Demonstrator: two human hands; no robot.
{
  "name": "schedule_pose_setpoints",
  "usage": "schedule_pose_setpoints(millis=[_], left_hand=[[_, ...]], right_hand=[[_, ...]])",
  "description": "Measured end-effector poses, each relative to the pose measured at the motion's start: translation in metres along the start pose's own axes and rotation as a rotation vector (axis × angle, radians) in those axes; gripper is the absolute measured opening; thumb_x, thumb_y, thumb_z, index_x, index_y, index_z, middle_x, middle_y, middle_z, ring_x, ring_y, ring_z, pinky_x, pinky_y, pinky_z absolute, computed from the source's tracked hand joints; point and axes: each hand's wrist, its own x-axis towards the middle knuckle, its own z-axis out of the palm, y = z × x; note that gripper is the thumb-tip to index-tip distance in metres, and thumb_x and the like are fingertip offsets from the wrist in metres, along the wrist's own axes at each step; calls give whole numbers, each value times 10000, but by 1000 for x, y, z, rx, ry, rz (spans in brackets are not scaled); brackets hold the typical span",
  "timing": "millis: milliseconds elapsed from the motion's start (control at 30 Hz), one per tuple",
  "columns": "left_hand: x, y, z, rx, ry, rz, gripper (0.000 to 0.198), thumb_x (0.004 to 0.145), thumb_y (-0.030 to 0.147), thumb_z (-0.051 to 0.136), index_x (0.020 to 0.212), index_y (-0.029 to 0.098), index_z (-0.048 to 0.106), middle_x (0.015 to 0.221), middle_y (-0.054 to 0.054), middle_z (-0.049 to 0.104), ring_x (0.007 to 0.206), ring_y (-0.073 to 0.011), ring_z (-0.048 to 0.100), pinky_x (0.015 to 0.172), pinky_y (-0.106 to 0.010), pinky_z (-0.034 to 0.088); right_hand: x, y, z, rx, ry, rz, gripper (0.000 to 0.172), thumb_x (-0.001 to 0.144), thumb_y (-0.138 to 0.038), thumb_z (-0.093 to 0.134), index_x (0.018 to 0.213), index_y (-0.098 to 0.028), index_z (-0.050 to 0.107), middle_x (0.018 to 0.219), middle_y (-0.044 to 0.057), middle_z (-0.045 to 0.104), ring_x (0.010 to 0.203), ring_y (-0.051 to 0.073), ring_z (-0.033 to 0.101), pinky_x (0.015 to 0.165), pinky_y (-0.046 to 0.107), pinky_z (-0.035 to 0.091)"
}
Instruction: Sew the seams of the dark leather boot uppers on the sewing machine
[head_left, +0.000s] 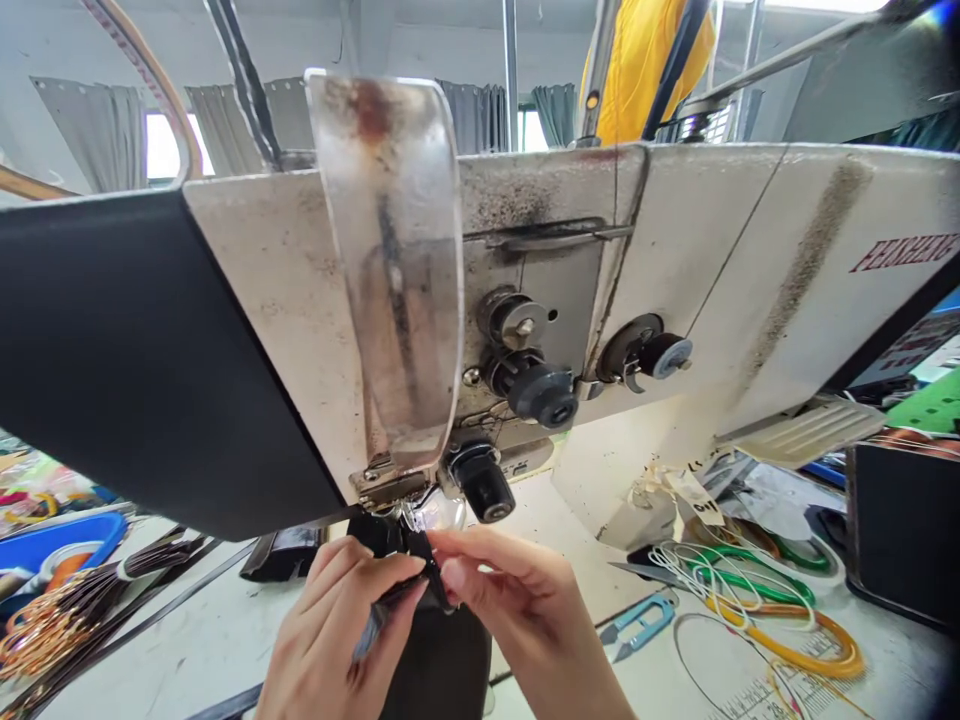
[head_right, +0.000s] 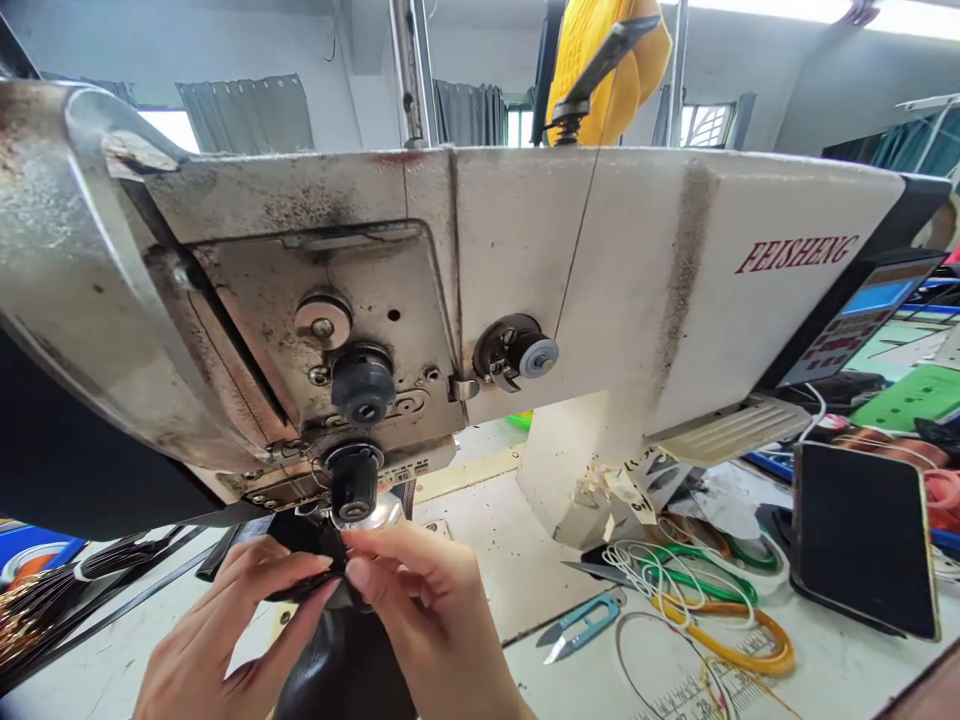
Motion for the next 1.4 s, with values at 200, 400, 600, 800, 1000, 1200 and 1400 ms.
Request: schedule_pose_setpoints(millis=[200,400,600,800,1000,1200,1400], left_hand=[[13,4,-10,-63,-135,-168,85,999,240,538,1054,295,570,915,83,686,857,-83,662,935,-195,475],[10,1,-12,-56,-146,-160,131,985,282,555,1112,313,551,939,93,694,874,-72,671,957,-175,469],[9,1,-12,-62,-106,-166,86,988,288,569,1072,307,560,870,76,681,816,-98,668,916,-210,516],[14,2,-13,-104,-150,-169,121,975,232,602,1074,296,570,891,70,700,793,-101,672,890,-242,538],[8,-6,-6,-207,-41,-16,275,897,57,674,1105,228,614,834,67,690,716,-76,618,899,-250,484],[8,-5,-8,-175,-72,21,307,889,35,673,1112,240,625,810,86,697,686,-79,628,1061,-294,411],[6,1,-10,-126,-66,-9,266,898,30,634,1049,248,609,802,87,689,698,-90,637,1105,-330,320]], right_hand=[[-2,-2,0,-140,12,-128,197,889,-178,744,1057,-272,786,970,-4,765,810,122,729,760,190,611],[0,0,6,-260,100,-259,251,878,-145,751,1080,-290,781,926,-18,760,760,106,728,722,165,604],[1,-1,6,-314,110,-291,206,878,-158,763,1041,-282,791,929,-12,778,765,124,739,713,179,607],[4,-12,1,-375,-16,-391,321,924,-103,670,1169,-300,735,982,-16,749,848,102,710,789,159,563],[1,-3,-1,-164,-95,-130,276,981,-227,620,1242,-314,641,961,-13,666,904,113,644,858,199,528],[2,2,-1,61,-43,-68,156,899,-212,754,1028,-262,684,956,-19,694,876,98,671,834,184,552],[-3,4,0,-264,82,-369,204,860,-102,764,973,-271,791,824,-5,763,721,130,712,683,200,587]])
